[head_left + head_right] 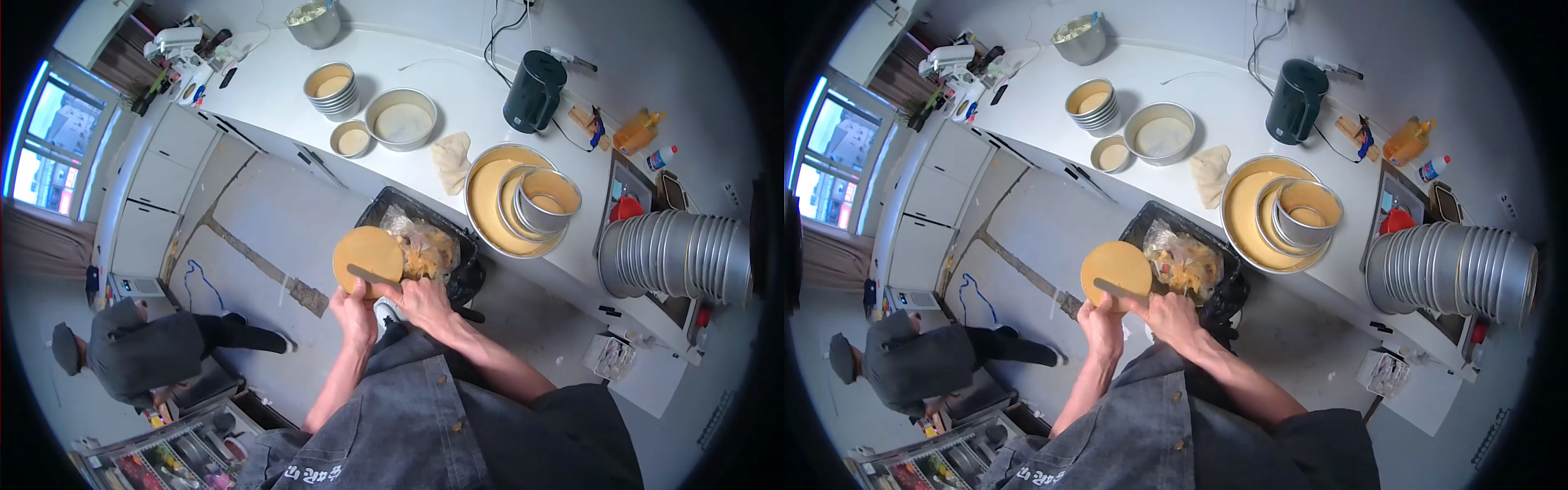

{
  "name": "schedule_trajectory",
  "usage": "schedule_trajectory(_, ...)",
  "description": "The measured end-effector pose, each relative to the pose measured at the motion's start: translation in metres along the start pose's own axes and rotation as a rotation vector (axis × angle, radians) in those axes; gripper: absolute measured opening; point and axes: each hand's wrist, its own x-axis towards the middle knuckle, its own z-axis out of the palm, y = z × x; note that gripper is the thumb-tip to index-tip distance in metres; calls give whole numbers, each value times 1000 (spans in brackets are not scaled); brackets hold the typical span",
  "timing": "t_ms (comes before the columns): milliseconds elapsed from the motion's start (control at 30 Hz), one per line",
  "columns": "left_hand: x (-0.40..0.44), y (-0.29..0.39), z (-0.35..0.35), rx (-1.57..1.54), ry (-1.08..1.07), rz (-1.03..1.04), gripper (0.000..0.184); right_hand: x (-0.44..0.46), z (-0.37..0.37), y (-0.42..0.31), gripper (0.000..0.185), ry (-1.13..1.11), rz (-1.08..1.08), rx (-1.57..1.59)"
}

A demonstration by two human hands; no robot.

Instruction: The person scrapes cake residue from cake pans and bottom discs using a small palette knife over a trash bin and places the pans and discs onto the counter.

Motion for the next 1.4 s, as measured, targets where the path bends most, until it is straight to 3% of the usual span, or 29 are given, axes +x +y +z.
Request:
schedule_trajectory(133, -16, 9, -18, 177, 36, -9, 23, 28, 19, 65, 89, -15, 197, 18)
schedule_trajectory(200, -21, 17, -33, 236, 45, -2, 24, 26, 18, 64, 91, -60, 231, -53)
schedule_trajectory(267, -14, 17, -45, 321, 117, -24, 22, 20, 9, 56, 90, -156, 412, 33)
schedule_trajectory(300, -12, 15, -48, 314, 116, -17, 22, 19, 11, 47, 90, -284, 341, 100)
schedule_trajectory(333, -10, 13, -50, 315, 127, -38, 22, 12, 20, 31, 88, -266, 230, 121)
schedule_trajectory(367, -9, 12, -52, 321, 130, -61, 23, 5, 40, 32, 92, -243, -16, 146)
schedule_trajectory(433, -8, 12, -52, 303, 60, -70, 25, 5, 31, 18, 94, -355, 48, 56)
schedule_trajectory(500, -5, 10, -52, 319, 94, -153, 29, 21, 38, 50, 97, -291, 505, 274)
schedule_trajectory(533, -1, 5, -61, 197, -8, -158, 37, 25, 60, 96, 96, -213, 652, 300)
schedule_trajectory(667, 21, -8, -55, 146, -45, -212, 39, -37, -33, 154, 96, -124, 763, 340)
schedule_trajectory(800, 84, -35, -11, 134, -130, -333, 40, -128, -62, 222, 98, 77, 978, 263)
schedule_trajectory(933, 162, -60, 78, -2, -454, -304, 38, -205, -55, 259, 98, 178, 1094, 325)
schedule_trajectory(1033, 208, -85, 135, -41, -464, -339, 42, -249, -41, 265, 98, 280, 1109, 315)
schedule_trajectory(1100, 225, -96, 158, 110, -383, -471, 46, -277, -19, 278, 93, 212, 1002, 265)
schedule_trajectory(1133, 232, -110, 161, 250, -240, -480, 45, -292, -4, 285, 93, 223, 1016, 267)
schedule_trajectory(1167, 224, -115, 167, 257, -252, -490, 45, -306, 12, 291, 92, 230, 1020, 240)
schedule_trajectory(1233, 203, -118, 182, 726, -222, -204, 41, -315, 15, 290, 91, 247, 1032, 225)
schedule_trajectory(1267, 191, -125, 192, 783, -218, -74, 42, -318, 11, 282, 90, 242, 1116, 292)
schedule_trajectory(1300, 166, -123, 209, 816, -311, -60, 46, -317, 5, 270, 89, 231, 1199, 361)
schedule_trajectory(1400, 102, -122, 269, 784, -689, -360, 69, -311, -2, 260, 88, 244, 1279, 325)
